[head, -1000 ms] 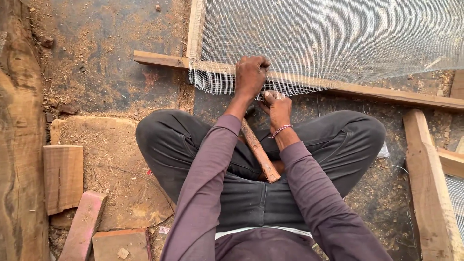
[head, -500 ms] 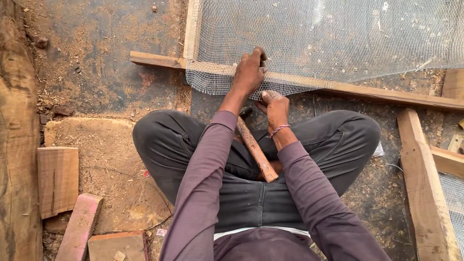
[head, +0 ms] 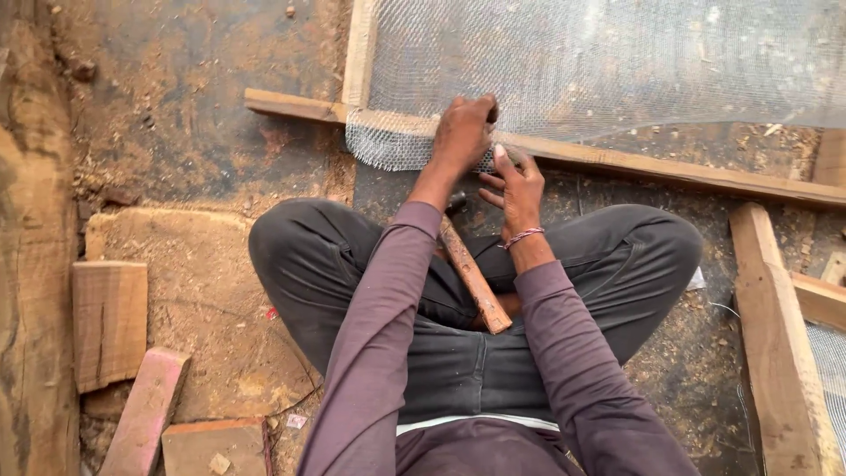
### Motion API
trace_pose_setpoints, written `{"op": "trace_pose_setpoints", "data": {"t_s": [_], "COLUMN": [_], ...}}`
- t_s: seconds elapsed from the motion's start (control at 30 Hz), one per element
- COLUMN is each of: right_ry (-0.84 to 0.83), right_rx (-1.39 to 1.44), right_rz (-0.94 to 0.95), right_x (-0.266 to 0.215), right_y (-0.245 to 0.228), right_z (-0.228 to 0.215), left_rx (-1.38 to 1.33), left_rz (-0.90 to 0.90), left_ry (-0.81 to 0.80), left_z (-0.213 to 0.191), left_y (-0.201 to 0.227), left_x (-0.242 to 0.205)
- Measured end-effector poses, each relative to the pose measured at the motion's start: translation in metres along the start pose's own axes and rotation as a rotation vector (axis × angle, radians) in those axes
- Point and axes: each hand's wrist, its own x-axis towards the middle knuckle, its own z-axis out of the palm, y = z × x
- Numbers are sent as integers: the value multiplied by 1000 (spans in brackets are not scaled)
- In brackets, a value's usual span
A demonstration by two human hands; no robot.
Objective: Attaching wire mesh to a wooden frame using a hammer and small nails while sitting on the workshop floor.
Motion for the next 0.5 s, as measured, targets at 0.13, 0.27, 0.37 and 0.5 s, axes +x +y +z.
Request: {"op": "trace_pose_setpoints", "data": {"t_s": [0.13, 0.27, 0.37, 0.5], "right_ry": [72, 142, 175, 189], "right_rx": [-63, -41, 17, 63], "right_rz": [-66, -53, -12, -25], "right_x": [-6, 1, 24, 38], "right_y": [-17, -21, 3, 23], "right_z": [10, 8, -7, -24], "left_rx": [7, 37, 49, -2], "left_rz": [-63, -49, -27, -76], "left_ry": [-83, -97, -94, -85], "left_z": [8, 11, 18, 9], "left_y": [-2, -6, -13, -4], "left_x": [3, 4, 4, 4]}}
